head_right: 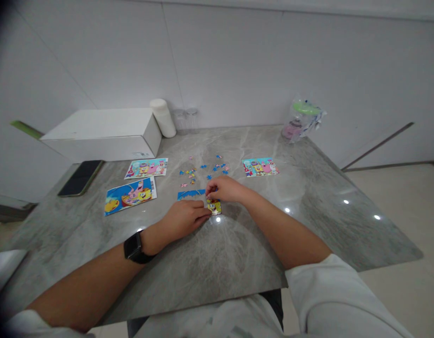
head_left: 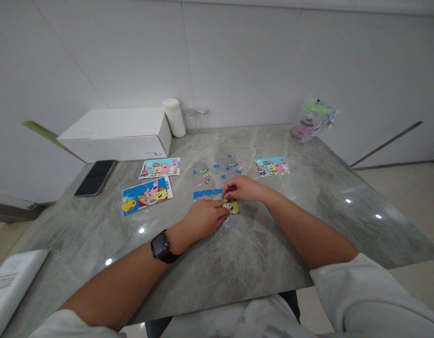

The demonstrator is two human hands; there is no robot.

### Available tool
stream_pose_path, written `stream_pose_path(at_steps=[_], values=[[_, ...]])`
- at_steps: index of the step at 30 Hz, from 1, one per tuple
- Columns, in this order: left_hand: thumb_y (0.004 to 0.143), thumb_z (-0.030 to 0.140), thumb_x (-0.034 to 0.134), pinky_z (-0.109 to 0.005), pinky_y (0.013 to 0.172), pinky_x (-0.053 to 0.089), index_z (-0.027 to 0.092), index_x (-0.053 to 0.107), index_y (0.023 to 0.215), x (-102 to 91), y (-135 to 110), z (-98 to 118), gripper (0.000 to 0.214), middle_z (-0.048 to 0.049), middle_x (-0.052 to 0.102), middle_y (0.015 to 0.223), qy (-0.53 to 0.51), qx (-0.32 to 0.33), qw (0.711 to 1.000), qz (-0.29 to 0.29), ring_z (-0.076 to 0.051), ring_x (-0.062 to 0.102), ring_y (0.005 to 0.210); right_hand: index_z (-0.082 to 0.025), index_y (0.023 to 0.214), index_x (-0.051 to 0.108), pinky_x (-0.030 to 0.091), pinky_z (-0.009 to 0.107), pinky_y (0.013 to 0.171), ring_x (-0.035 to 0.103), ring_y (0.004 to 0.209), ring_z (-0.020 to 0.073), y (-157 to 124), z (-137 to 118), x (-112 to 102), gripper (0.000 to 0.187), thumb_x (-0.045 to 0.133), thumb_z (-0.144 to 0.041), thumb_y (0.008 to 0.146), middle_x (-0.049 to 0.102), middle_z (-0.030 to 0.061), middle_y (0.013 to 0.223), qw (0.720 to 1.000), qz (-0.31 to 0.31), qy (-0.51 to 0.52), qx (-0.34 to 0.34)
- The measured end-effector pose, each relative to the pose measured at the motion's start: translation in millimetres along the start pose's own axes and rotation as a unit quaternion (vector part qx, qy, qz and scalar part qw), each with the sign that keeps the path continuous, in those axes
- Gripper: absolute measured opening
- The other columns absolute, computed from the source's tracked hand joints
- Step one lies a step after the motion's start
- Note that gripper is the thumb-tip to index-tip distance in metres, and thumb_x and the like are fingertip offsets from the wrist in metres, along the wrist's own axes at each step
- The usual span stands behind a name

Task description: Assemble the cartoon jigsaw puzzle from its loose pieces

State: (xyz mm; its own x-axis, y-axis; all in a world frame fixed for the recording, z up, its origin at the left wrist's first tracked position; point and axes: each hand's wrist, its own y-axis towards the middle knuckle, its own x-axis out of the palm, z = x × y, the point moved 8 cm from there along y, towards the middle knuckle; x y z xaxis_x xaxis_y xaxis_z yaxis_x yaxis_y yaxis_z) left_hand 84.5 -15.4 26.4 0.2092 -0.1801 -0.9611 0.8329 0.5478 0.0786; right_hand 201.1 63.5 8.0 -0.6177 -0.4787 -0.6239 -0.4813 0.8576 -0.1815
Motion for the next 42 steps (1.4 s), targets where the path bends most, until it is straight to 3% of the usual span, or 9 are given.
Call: stream_pose_path(at_steps=[15, 23, 28, 36, 42], values=[[0.103, 0.028, 0.055, -0.031, 0.069, 0.047, 0.025, 0.08, 0.109, 6.0, -1, 0, 0.025, -0.0054, 0.074, 0.095, 0.024, 0.006, 1.0, -0.016, -0.02, 0.068, 0.081, -0.021, 0.086, 0.08, 0.048, 0.025, 0.067, 0.071, 0.073, 0.0163, 0, 1, 4, 0.012, 0.076, -0.014, 0.077, 0.078, 0.0001, 0.079, 0.998, -0.002, -0.069, 0.012], [0.101, 0.031, 0.061, -0.038, 0.088, 0.051, 0.024, 0.083, 0.103, -2.9, 0, 4, 0.023, -0.0091, 0.072, 0.111, 0.038, 0.014, 0.999, 0.021, -0.026, 0.063, 0.106, -0.019, 0.094, 0.082, 0.044, 0.023, 0.068, 0.069, 0.076, 0.0152, -2, -8, 4, 0.015, 0.073, -0.015, 0.082, 0.08, 0.0023, 0.085, 0.985, 0.009, -0.169, 0.018], [0.101, 0.031, 0.062, -0.039, 0.093, 0.051, 0.025, 0.082, 0.101, -2.7, -2, 4, 0.021, -0.0067, 0.071, 0.127, 0.034, 0.03, 0.998, 0.031, -0.026, 0.06, 0.11, -0.019, 0.094, 0.082, 0.044, 0.023, 0.069, 0.069, 0.076, 0.0149, -3, -9, 5, 0.015, 0.075, -0.015, 0.081, 0.08, 0.0022, 0.086, 0.983, 0.01, -0.18, 0.018], [0.101, 0.03, 0.061, -0.038, 0.088, 0.05, 0.025, 0.081, 0.103, 2.2, 0, 1, 0.021, -0.0054, 0.076, 0.123, 0.026, 0.034, 0.999, 0.017, -0.023, 0.063, 0.099, -0.019, 0.096, 0.08, 0.045, 0.024, 0.073, 0.069, 0.081, 0.0149, -3, -2, -23, 0.013, 0.068, -0.018, 0.091, 0.079, 0.0028, 0.09, 0.978, 0.129, -0.156, 0.046], [0.102, 0.029, 0.06, -0.04, 0.093, 0.05, 0.024, 0.08, 0.102, 3.4, 0, 1, 0.021, -0.0039, 0.076, 0.127, 0.011, 0.038, 0.999, 0.02, -0.023, 0.066, 0.104, -0.019, 0.093, 0.078, 0.044, 0.023, 0.07, 0.068, 0.078, 0.0141, -1, -1, -15, 0.008, 0.073, -0.017, 0.086, 0.078, 0.0019, 0.085, 0.981, 0.106, -0.157, 0.032]])
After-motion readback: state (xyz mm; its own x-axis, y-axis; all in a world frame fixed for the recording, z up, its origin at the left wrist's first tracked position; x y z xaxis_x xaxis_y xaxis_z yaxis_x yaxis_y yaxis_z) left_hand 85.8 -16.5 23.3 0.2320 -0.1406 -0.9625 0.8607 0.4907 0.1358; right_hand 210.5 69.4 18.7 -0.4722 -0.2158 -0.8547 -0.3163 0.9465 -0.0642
